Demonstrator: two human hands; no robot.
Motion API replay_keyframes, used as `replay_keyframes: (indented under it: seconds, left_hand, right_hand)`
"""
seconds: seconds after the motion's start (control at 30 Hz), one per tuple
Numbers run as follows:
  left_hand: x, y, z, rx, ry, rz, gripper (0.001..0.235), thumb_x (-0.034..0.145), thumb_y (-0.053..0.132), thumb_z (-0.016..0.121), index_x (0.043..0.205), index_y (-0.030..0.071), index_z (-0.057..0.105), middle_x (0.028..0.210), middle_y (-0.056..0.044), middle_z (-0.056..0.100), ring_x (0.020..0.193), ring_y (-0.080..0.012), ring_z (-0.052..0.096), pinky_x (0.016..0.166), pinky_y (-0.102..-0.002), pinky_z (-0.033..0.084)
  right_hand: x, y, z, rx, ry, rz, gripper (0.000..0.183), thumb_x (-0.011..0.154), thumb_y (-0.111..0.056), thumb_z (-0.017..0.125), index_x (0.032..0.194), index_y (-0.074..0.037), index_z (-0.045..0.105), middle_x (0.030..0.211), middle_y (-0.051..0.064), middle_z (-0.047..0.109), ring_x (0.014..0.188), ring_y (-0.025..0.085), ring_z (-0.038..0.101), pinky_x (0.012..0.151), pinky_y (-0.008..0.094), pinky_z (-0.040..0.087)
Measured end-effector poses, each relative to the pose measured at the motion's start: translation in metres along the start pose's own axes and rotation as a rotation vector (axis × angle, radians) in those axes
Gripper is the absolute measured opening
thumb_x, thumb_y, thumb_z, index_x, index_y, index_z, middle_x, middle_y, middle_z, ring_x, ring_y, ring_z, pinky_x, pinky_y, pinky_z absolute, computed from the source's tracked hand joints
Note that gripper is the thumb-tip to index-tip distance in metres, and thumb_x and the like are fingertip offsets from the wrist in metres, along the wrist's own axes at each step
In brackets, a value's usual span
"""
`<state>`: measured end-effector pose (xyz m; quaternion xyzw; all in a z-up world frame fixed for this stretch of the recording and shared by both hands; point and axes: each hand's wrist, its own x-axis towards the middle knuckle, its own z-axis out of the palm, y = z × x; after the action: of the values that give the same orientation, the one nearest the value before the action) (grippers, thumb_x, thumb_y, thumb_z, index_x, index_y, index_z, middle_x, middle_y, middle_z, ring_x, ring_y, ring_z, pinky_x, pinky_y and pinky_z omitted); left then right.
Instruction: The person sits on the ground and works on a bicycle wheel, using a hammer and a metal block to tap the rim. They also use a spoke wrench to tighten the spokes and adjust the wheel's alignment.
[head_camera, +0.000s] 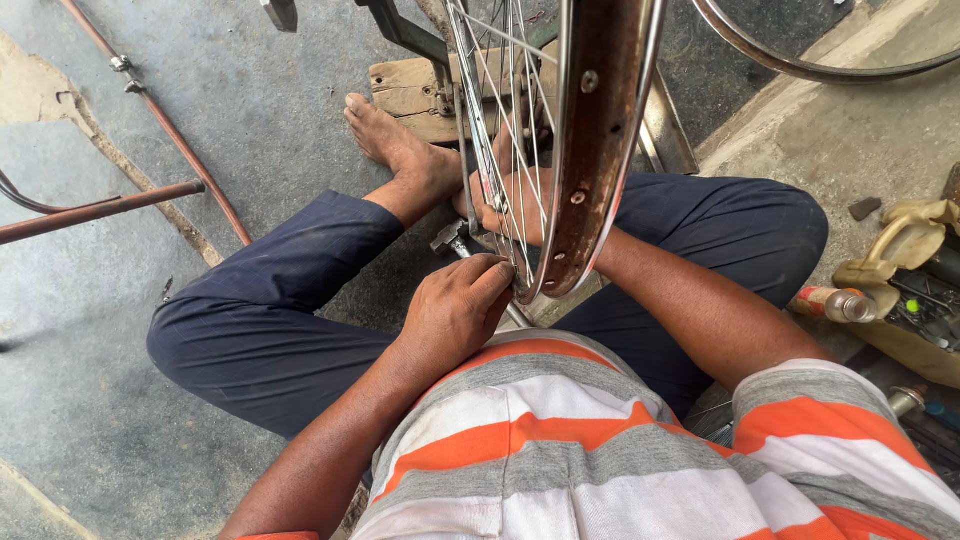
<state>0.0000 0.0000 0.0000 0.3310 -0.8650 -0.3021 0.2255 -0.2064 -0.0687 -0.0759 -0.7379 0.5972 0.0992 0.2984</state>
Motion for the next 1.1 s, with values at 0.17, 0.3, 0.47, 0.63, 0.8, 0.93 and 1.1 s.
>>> replay_keyframes:
  seconds: [0.17, 0.3, 0.47, 0.63, 0.8, 0.93, 1.1]
  left_hand:
    - [0.001, 0.0, 0.0, 0.002, 0.008, -0.004, 0.022, 0.092, 0.012, 0.072, 0.111, 0.004, 0.064, 0.108, -0.012, 0.069, 0.092, -0.0285, 0.072, 0.075, -0.04, 0.059]
    - [0.001, 0.001, -0.001, 0.001, -0.005, -0.032, 0.022, 0.091, 0.012, 0.073, 0.11, 0.004, 0.065, 0.108, -0.012, 0.07, 0.093, -0.029, 0.072, 0.075, -0.041, 0.059]
    - [0.004, -0.002, -0.001, -0.001, -0.001, -0.025, 0.022, 0.09, 0.013, 0.074, 0.109, 0.004, 0.065, 0.109, -0.012, 0.07, 0.096, -0.0285, 0.073, 0.078, -0.04, 0.06]
    - [0.0, -0.003, 0.0, -0.024, -0.001, -0.028, 0.024, 0.091, 0.014, 0.074, 0.11, 0.004, 0.065, 0.111, -0.013, 0.07, 0.097, -0.0284, 0.073, 0.078, -0.039, 0.06]
    - [0.001, -0.006, 0.002, -0.009, -0.001, -0.039, 0.024, 0.091, 0.015, 0.075, 0.11, 0.004, 0.066, 0.109, -0.012, 0.07, 0.095, -0.0278, 0.073, 0.077, -0.039, 0.06]
    - [0.004, -0.009, 0.006, 0.003, 0.029, -0.018, 0.023, 0.088, 0.015, 0.076, 0.107, 0.005, 0.066, 0.105, -0.011, 0.069, 0.092, -0.0275, 0.072, 0.076, -0.04, 0.059]
    - [0.006, -0.01, 0.013, 0.02, 0.054, -0.049, 0.023, 0.083, 0.014, 0.077, 0.1, 0.006, 0.065, 0.101, -0.011, 0.067, 0.089, -0.029, 0.07, 0.075, -0.042, 0.058]
  right_hand:
    - [0.006, 0.028, 0.011, 0.147, 0.094, -0.293, 0.044, 0.098, -0.048, 0.059, 0.102, -0.006, 0.07, 0.087, 0.016, 0.069, 0.082, 0.033, 0.069, 0.079, 0.048, 0.057]
    - [0.016, 0.036, 0.009, 0.201, 0.159, -0.426, 0.042, 0.099, -0.043, 0.062, 0.115, -0.004, 0.067, 0.101, 0.018, 0.071, 0.093, 0.034, 0.069, 0.084, 0.048, 0.056]
    - [0.015, 0.036, 0.002, 0.429, 0.092, -0.197, 0.048, 0.096, -0.052, 0.065, 0.114, -0.007, 0.071, 0.096, 0.014, 0.075, 0.092, 0.028, 0.074, 0.082, 0.042, 0.059]
    - [0.021, 0.044, 0.016, 0.401, 0.091, -0.025, 0.053, 0.09, -0.049, 0.072, 0.12, -0.005, 0.069, 0.091, 0.015, 0.075, 0.086, 0.025, 0.074, 0.078, 0.04, 0.059]
    - [0.027, 0.061, 0.025, 0.831, 0.172, -0.086, 0.04, 0.092, -0.034, 0.068, 0.118, -0.004, 0.07, 0.093, 0.01, 0.074, 0.076, 0.02, 0.075, 0.061, 0.032, 0.062]
    - [0.013, 0.075, 0.002, 1.767, 0.265, -0.1, 0.033, 0.093, -0.031, 0.065, 0.11, -0.003, 0.068, 0.084, 0.011, 0.073, 0.065, 0.021, 0.075, 0.051, 0.035, 0.064]
    - [-0.001, 0.078, -0.07, 0.74, 0.82, -0.123, 0.027, 0.11, -0.027, 0.058, 0.092, -0.007, 0.06, 0.074, -0.001, 0.057, 0.064, 0.012, 0.063, 0.053, 0.028, 0.055]
